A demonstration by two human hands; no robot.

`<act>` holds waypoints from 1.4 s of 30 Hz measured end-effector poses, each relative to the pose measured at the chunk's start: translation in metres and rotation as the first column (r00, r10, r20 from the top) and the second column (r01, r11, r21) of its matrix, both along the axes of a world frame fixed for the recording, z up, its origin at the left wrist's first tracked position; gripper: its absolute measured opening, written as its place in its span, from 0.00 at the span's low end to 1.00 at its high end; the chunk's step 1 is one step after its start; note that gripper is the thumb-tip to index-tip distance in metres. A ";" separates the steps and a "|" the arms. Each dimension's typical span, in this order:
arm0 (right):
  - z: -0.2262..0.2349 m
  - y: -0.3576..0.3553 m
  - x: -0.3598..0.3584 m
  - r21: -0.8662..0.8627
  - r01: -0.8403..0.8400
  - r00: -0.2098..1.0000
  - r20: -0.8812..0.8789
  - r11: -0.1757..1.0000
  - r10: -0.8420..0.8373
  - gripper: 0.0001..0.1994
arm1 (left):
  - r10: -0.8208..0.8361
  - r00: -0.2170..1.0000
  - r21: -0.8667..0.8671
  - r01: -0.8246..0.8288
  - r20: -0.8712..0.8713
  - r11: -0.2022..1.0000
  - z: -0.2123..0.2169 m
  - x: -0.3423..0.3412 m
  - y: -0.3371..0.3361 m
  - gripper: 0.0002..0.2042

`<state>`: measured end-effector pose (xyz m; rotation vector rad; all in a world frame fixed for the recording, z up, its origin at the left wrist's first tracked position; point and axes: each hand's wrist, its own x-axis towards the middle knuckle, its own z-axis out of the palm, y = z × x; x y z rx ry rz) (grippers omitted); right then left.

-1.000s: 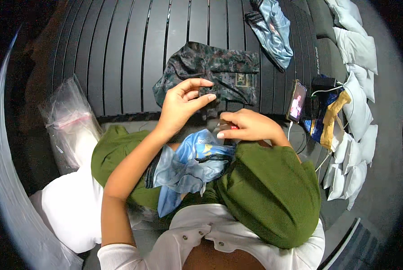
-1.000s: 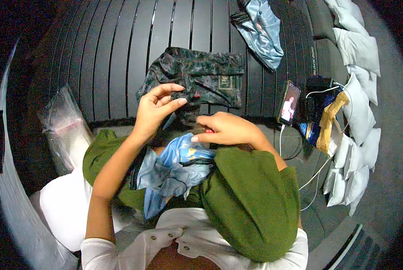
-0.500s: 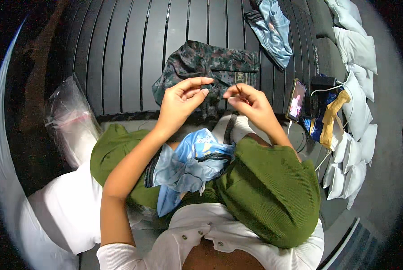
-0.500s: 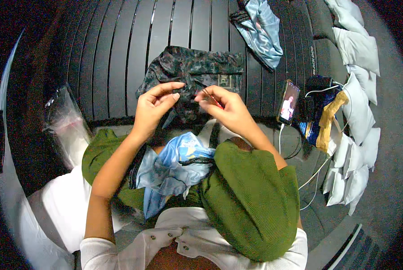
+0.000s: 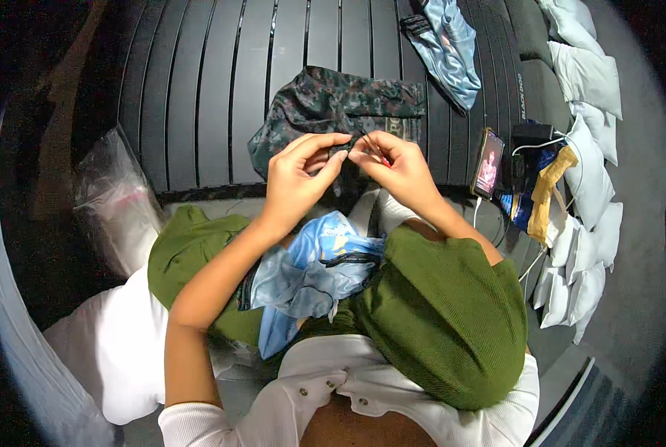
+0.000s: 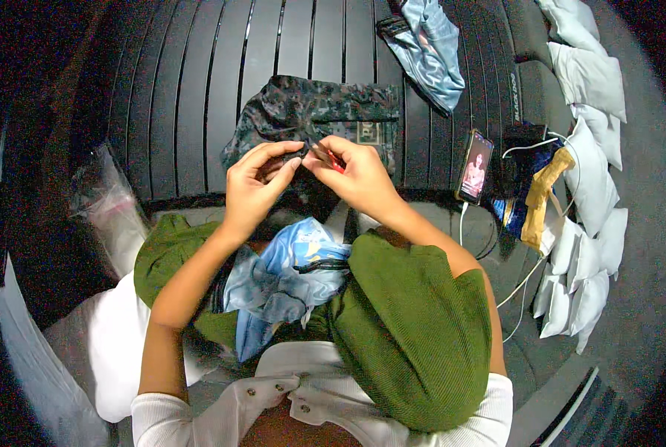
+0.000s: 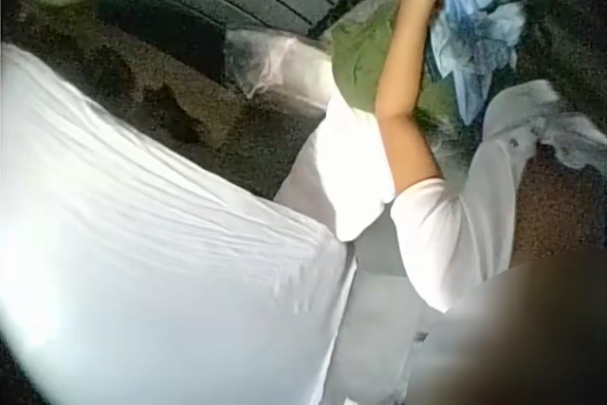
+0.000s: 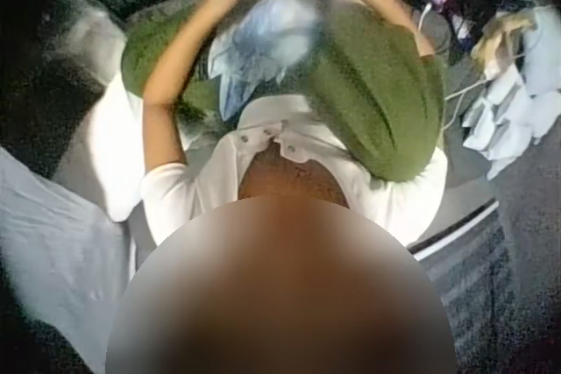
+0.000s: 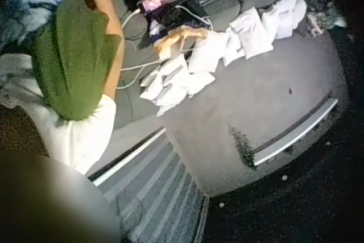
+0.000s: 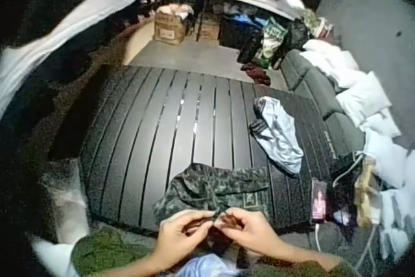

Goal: Inspecting textile items and using a small utility knife to cut away loose threads.

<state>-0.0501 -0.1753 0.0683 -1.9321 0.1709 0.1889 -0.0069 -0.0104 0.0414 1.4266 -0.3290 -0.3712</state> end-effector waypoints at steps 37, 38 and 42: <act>0.029 -0.016 -0.009 -0.726 -0.060 0.846 0.326 0.685 0.421 0.18 | -0.271 0.944 -0.009 0.274 -0.187 0.962 0.005 0.014 0.011 0.14; 0.027 -0.015 -0.009 -0.729 -0.048 0.836 0.345 0.683 0.427 0.18 | -0.278 0.938 -0.043 0.275 -0.205 0.960 0.005 0.013 0.011 0.14; 0.023 -0.013 -0.008 -0.744 -0.037 0.827 0.352 0.667 0.439 0.18 | -0.295 0.939 0.003 0.300 -0.179 0.954 0.004 0.013 0.010 0.15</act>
